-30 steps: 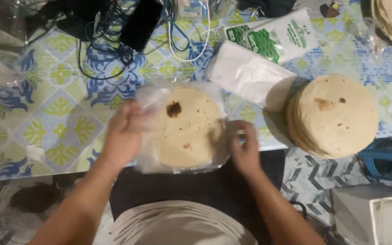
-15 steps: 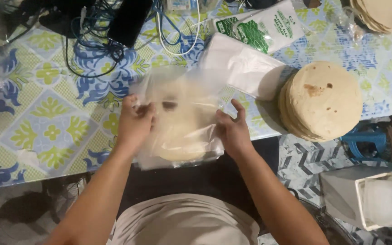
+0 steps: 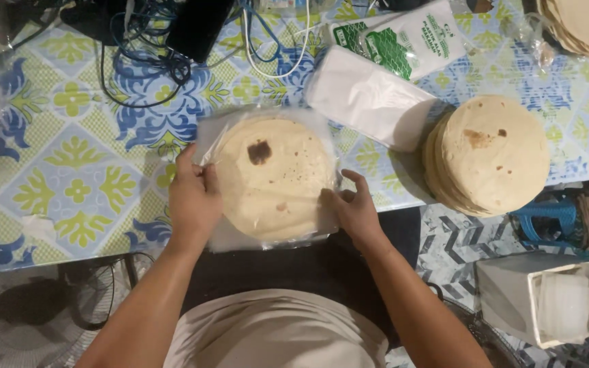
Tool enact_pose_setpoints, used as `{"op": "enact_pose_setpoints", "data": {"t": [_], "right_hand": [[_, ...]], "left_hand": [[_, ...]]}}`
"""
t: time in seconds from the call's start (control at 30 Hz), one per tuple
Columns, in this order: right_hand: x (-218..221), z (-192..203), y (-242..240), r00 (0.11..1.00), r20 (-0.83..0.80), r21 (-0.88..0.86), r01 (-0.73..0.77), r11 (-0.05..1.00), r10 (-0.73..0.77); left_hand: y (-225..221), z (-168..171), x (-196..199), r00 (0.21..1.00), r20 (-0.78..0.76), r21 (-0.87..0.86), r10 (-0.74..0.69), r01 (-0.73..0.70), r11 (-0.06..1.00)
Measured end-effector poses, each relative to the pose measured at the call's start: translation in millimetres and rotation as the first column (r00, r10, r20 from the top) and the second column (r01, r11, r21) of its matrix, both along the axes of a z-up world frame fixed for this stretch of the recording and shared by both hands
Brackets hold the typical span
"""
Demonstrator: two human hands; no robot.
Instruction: The person places tortillas into plastic bags by hand one at a time and stacks the filled bags on a table.
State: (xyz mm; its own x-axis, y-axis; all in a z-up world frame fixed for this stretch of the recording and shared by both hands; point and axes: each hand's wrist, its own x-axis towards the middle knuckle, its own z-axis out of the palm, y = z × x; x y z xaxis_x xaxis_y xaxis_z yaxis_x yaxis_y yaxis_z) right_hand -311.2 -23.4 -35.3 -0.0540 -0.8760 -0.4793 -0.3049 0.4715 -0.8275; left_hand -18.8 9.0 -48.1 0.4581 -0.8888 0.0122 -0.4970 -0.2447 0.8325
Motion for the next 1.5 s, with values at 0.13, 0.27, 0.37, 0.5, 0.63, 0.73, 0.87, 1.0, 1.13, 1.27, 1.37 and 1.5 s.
{"op": "enact_pose_setpoints", "data": {"t": [0.13,0.27,0.37,0.5,0.63,0.73,0.87,1.0,1.13,1.27,1.37,1.5], "right_hand": [[-24,-16,-1,0.974,-0.209,-0.122,-0.112,0.986,0.084],[-74,37,-26,0.927,-0.374,-0.374,-0.189,0.908,0.039],[-122,62,-50,0.558,-0.770,-0.614,-0.518,0.595,-0.310],[-172,63,-66,0.404,-0.848,-0.526,-0.577,0.624,-0.342],[-199,59,-70,0.512,-0.833,-0.504,-0.547,0.669,-0.210],[-206,66,-75,0.634,-0.762,-0.510,-0.460,0.727,-0.132],[-188,73,-71,0.601,-0.791,-0.488,-0.507,0.711,-0.114],[-163,77,-68,0.358,-0.886,-0.463,-0.682,0.566,-0.293],[-194,60,-69,0.476,-0.841,-0.519,-0.570,0.638,-0.258],[-284,69,-79,0.541,-0.737,-0.620,-0.299,0.726,-0.406],[-324,105,-93,0.707,-0.636,-0.639,-0.256,0.726,-0.310],[-278,200,-60,0.877,-0.450,-0.635,-0.183,0.751,-0.167]], "left_hand": [[11,-10,3,0.973,0.229,-0.081,-0.027,0.047,0.996],[14,-29,27,0.986,0.164,-0.113,-0.015,0.034,0.993],[15,-35,36,0.998,-0.051,-0.114,-0.024,0.018,0.993],[12,-30,33,0.982,-0.189,-0.015,0.014,-0.018,1.000],[17,-35,36,0.973,-0.230,-0.023,0.011,-0.016,1.000],[17,-40,38,0.968,-0.251,-0.027,0.002,-0.009,1.000],[16,-31,35,0.965,-0.263,-0.007,0.011,-0.013,1.000],[15,-29,32,0.979,-0.202,0.014,0.017,-0.015,1.000],[17,-32,34,0.971,-0.236,0.032,0.035,-0.029,0.999],[14,-30,36,0.962,-0.270,0.004,0.031,-0.031,1.000],[12,-29,38,0.935,-0.343,0.026,0.093,-0.089,0.996],[11,-1,11,0.990,0.132,-0.241,0.054,-0.021,0.970]]}}
